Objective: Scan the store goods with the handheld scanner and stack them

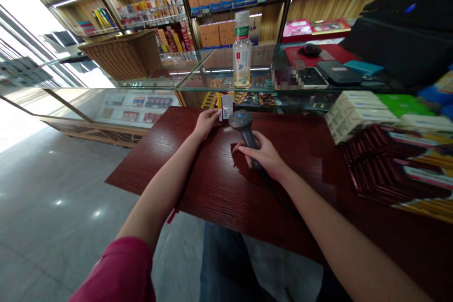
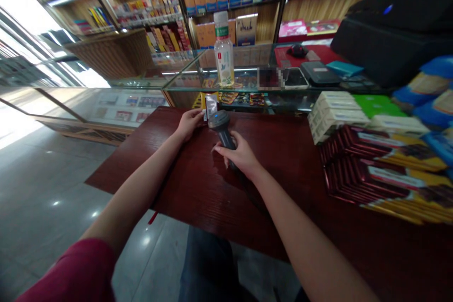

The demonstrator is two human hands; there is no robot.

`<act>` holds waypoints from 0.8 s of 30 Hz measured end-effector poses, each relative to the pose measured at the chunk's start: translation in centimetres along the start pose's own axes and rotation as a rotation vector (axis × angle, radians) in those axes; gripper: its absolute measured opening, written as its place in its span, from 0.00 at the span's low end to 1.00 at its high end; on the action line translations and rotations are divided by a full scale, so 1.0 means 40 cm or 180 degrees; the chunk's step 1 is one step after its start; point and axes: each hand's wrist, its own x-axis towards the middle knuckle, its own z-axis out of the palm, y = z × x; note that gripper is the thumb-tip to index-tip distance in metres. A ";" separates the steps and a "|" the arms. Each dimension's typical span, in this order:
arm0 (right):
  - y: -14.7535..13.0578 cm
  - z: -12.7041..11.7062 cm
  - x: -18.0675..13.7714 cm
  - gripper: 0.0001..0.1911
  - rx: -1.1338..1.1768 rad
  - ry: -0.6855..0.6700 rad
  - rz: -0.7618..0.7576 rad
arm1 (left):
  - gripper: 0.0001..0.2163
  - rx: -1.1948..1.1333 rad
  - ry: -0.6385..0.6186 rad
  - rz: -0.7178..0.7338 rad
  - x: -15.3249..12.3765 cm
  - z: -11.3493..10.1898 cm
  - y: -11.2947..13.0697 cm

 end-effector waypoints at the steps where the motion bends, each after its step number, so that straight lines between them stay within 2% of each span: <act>1: 0.001 -0.001 -0.001 0.24 -0.0006 -0.0008 0.0002 | 0.16 0.0010 0.0005 0.0011 0.000 -0.001 0.001; 7: 0.007 -0.004 0.000 0.27 -0.0081 -0.0118 0.0016 | 0.18 0.0058 -0.0014 0.0005 0.001 -0.001 0.005; 14: 0.006 -0.017 0.000 0.30 -0.0076 -0.0296 0.0002 | 0.18 -0.0033 -0.0231 0.0073 0.009 -0.014 -0.011; 20: 0.010 -0.018 -0.014 0.24 0.0256 0.0125 -0.0201 | 0.24 -0.0059 -0.0365 0.0014 0.002 -0.019 -0.003; 24: -0.008 -0.051 -0.107 0.21 0.0323 0.0439 -0.0317 | 0.24 0.0517 -0.0056 0.0206 -0.043 -0.001 0.034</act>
